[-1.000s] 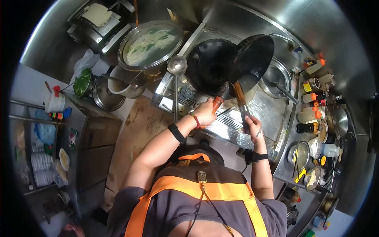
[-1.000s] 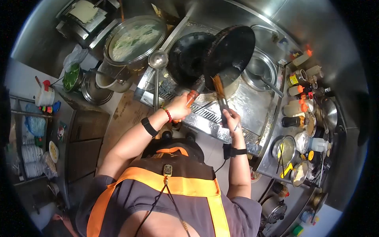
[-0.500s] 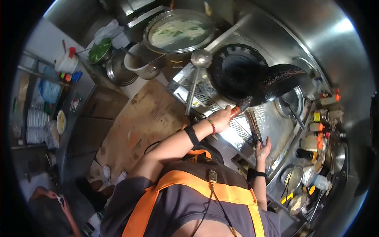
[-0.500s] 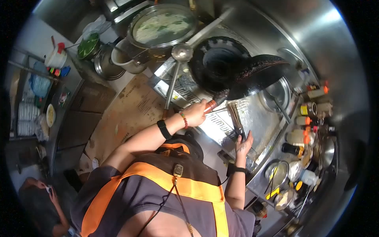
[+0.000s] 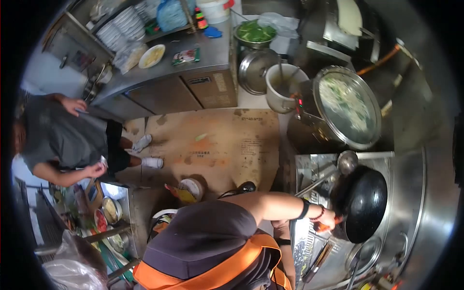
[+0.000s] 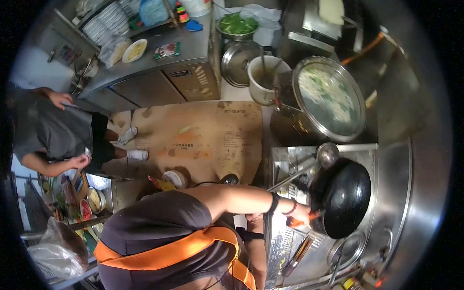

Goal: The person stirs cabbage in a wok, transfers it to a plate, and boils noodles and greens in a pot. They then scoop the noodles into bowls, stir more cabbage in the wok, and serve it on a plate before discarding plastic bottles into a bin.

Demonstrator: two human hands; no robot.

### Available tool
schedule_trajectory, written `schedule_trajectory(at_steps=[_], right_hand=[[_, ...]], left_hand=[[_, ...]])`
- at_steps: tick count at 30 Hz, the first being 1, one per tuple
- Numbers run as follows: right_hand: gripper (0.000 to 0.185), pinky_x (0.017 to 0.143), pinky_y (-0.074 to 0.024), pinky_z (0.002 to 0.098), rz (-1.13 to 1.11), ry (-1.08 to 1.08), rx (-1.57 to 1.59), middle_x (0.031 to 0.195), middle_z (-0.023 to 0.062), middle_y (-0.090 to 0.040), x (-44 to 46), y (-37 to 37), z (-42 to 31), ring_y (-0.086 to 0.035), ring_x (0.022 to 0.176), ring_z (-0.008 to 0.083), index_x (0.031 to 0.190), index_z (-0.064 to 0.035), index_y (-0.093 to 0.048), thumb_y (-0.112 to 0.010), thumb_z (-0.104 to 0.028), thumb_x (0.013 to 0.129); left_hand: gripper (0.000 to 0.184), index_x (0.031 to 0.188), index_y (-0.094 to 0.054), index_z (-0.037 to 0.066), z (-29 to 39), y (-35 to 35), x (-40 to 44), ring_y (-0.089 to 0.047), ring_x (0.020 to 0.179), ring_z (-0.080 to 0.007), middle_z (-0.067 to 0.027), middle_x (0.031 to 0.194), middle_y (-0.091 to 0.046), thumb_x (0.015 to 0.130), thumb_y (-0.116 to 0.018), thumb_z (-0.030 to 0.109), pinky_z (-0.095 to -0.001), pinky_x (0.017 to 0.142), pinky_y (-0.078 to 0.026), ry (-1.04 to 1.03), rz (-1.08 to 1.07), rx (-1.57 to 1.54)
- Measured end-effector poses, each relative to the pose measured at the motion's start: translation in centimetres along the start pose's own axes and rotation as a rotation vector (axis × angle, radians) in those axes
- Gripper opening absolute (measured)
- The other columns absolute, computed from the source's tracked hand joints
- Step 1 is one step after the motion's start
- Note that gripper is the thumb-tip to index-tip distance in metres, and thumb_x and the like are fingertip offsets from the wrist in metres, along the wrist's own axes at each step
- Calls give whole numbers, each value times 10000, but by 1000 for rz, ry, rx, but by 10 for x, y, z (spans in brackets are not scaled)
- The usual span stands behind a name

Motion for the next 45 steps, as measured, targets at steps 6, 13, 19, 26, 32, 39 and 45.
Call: schedule_trajectory(at_steps=[6, 13, 19, 26, 32, 39, 45], right_hand=[[240, 492, -460, 276, 401, -116, -82, 650, 24, -571, -56, -115, -75, -549, 561, 129, 954, -95, -560, -572, -331, 910], [137, 401, -399, 251, 598, 303, -420, 503, -49, -344, -177, -161, -114, -291, 352, 63, 968, -75, -483, -559, -159, 892], [340, 387, -315, 234, 886, 587, -915, 553, 1, -422, -209, -122, -176, -381, 431, 79, 1133, 8, -502, -580, -168, 853], [380, 510, -394, 294, 1165, 743, -1620, 712, 82, -517, -158, -61, -209, -493, 584, 167, 1172, 31, -497, -596, -111, 833], [403, 627, -400, 340, 1100, 905, -1902, 834, 114, -523, -41, -110, -199, -499, 719, 218, 1185, 24, -501, -608, -81, 811], [436, 763, -407, 393, 1035, 1010, -2115, 976, 152, -531, 112, -208, -164, -507, 877, 277, 1201, 16, -506, -621, -47, 785], [469, 881, -412, 438, 994, 1132, -2212, 1099, 184, -537, 192, -260, -178, -514, 1013, 327, 1215, 9, -510, -632, -17, 763]], left_hand=[[274, 877, -645, -15, 30, 8, -5, -641, 860, -299, -179, 925, -665, 799, -636, 248, -392, 724, -512, -554, 305, 1145], [284, 1186, -496, 18, 103, 86, -234, -652, 827, -143, -65, 910, -632, 919, -571, 80, -297, 757, -556, -823, 137, -12], [194, 1067, -529, 37, -72, 187, -360, -619, 775, -142, -53, 862, -605, 887, -597, 63, -287, 711, -523, -514, 1186, 317], [150, 1025, -511, 39, -171, 204, -435, -615, 719, -140, -53, 841, -604, 884, -559, 27, -269, 616, -497, -317, 1364, -284], [188, 1069, -513, 60, -190, 305, -535, -613, 731, -132, -39, 859, -602, 887, -536, 22, -255, 632, -509, -330, 1511, -475], [244, 1097, -517, 15, -231, 490, -705, -610, 717, -132, -51, 889, -595, 866, -587, 51, -248, 602, -518, -530, 1719, -579], [316, 1162, -515, 1, -203, 597, -815, -608, 745, -153, -77, 909, -602, 866, -597, 77, -251, 628, -522, -703, 1776, -928]])
Point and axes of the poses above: each hand's wrist, its own x-axis towards the middle knuckle, its own y-axis out of the back of the hand, z = x × y, the point moved 3 cm from there along x, towards the middle knuckle
